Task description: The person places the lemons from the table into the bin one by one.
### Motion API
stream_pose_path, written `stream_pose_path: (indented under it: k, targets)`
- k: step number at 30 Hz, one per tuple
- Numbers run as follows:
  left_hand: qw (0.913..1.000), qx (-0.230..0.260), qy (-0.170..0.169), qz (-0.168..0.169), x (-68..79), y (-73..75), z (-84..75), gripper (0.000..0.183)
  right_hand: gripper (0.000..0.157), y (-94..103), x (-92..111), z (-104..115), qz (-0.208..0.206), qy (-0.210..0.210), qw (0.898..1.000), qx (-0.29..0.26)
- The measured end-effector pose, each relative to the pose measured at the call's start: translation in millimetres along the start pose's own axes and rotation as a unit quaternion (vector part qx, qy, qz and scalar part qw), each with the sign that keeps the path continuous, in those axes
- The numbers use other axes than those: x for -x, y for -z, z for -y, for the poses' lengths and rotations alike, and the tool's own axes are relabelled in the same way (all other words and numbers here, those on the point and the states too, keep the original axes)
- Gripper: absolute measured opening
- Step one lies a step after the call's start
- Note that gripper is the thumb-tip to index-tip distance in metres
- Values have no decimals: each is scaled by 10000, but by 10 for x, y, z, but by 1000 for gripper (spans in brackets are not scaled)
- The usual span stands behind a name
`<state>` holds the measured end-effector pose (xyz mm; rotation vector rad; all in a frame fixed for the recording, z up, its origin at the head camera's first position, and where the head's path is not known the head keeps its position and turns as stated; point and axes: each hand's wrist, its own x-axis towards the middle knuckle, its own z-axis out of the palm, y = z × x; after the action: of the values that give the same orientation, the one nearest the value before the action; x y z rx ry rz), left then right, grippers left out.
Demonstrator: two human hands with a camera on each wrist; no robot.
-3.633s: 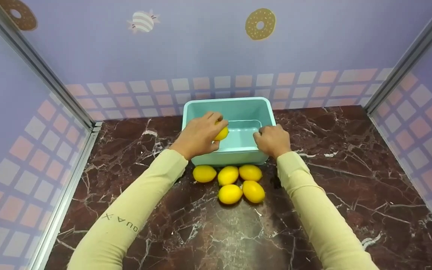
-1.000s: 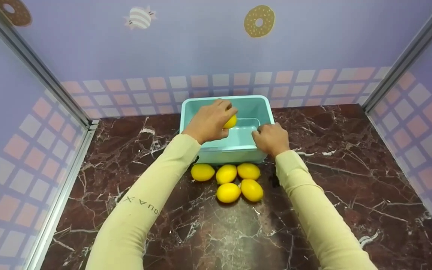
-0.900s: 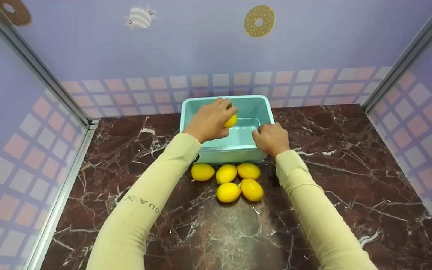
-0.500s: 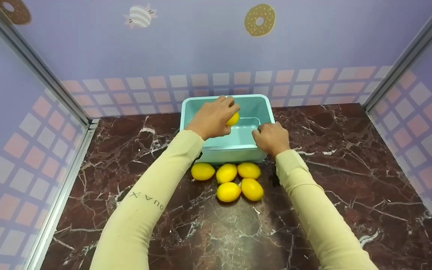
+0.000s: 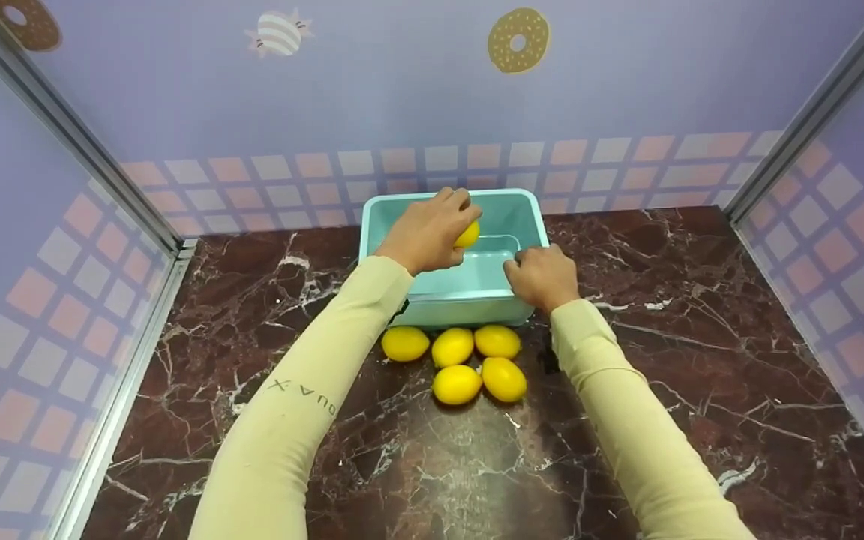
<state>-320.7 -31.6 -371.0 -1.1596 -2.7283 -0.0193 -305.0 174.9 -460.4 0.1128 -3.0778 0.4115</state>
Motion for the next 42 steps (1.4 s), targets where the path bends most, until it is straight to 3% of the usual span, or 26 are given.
stream_pose_path:
  k: [42]
  targets:
    - [9998,-145,141,49,9,31,28,34,48,-19,-23,-8,-7,-16,10000,-43]
